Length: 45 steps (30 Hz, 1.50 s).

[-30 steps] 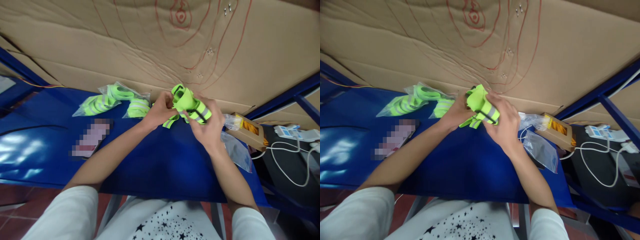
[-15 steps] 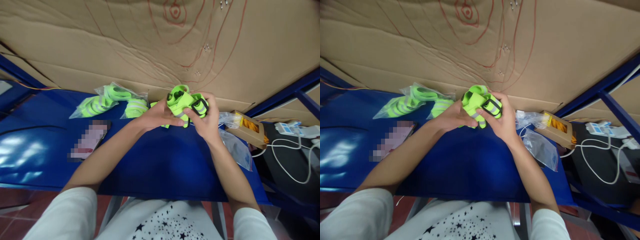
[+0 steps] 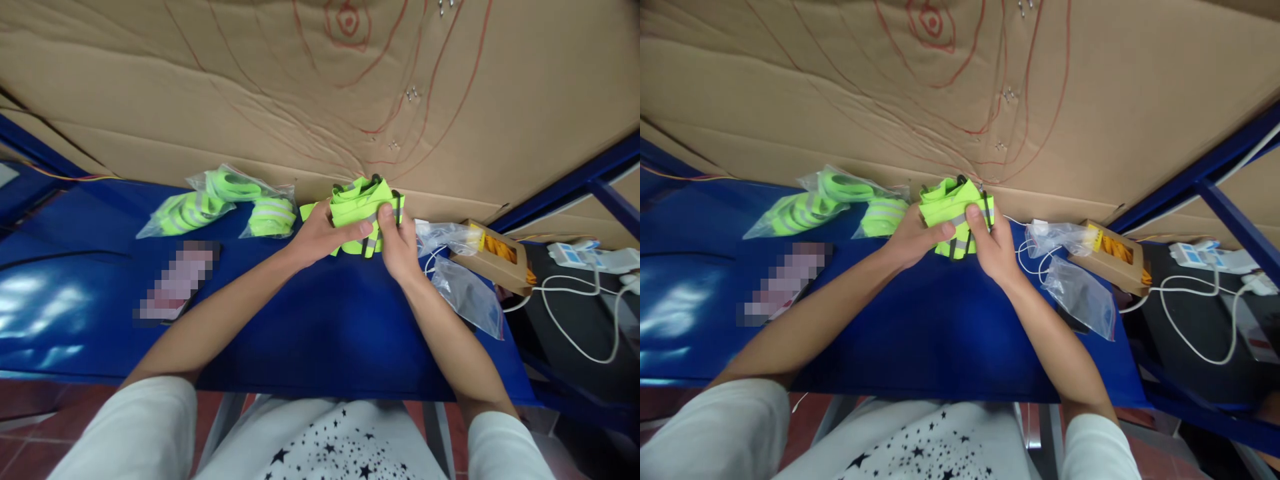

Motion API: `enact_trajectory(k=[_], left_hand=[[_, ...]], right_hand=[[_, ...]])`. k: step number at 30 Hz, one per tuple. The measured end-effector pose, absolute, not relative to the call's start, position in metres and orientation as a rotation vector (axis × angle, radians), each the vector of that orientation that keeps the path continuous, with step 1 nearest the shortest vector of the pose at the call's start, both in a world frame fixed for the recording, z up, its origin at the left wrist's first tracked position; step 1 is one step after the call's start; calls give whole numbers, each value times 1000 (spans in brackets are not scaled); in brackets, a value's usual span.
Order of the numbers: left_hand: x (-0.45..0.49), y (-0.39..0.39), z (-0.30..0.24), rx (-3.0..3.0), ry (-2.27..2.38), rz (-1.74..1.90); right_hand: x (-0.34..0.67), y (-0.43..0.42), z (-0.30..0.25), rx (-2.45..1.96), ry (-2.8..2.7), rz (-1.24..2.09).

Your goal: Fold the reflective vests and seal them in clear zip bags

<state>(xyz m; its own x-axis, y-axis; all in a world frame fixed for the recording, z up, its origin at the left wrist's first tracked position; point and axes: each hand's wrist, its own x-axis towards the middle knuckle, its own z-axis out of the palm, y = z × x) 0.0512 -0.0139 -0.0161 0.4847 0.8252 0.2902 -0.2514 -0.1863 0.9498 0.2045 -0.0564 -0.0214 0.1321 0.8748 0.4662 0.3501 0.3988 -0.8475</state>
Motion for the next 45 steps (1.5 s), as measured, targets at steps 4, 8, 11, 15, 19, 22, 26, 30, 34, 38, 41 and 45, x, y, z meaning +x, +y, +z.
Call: enact_trajectory(k=[4,8,11,15,19,22,26,30,34,38,41,45], left_hand=[[59,-17,-19,1386,509,1094],[66,-23,-23,1372,579,1156],[67,-26,-25,1248,592,1061],[73,-33,-23,988,441,1024],[79,-35,-23,838,477,1156],[75,-31,-28,806,516,1136],[57,-36,-44,833,584,1039],[40,-60,-66,854,658,864],[34,-84,-80,839,577,677],[35,-99,-85,867,528,525],[36,-103,-85,862,583,422],[34,-98,-83,904,732,347]], right_hand=[[191,-55,-34,-1148,-1254,648],[188,-48,-49,-1068,-1121,598],[193,-44,-55,-1056,-1108,580],[194,-43,-55,-1085,-1136,511],[199,-37,-53,-1147,-1261,482],[225,-34,-47,-1226,-1501,473],[287,-46,-44,-1625,-1662,-174],[329,-70,-61,-2162,-1682,-494],[320,-93,-78,-1941,-1742,-471],[288,-115,-70,-1431,-1789,-240],[269,-128,-59,-1233,-1863,-22],[261,-135,-53,-1147,-1854,91]])
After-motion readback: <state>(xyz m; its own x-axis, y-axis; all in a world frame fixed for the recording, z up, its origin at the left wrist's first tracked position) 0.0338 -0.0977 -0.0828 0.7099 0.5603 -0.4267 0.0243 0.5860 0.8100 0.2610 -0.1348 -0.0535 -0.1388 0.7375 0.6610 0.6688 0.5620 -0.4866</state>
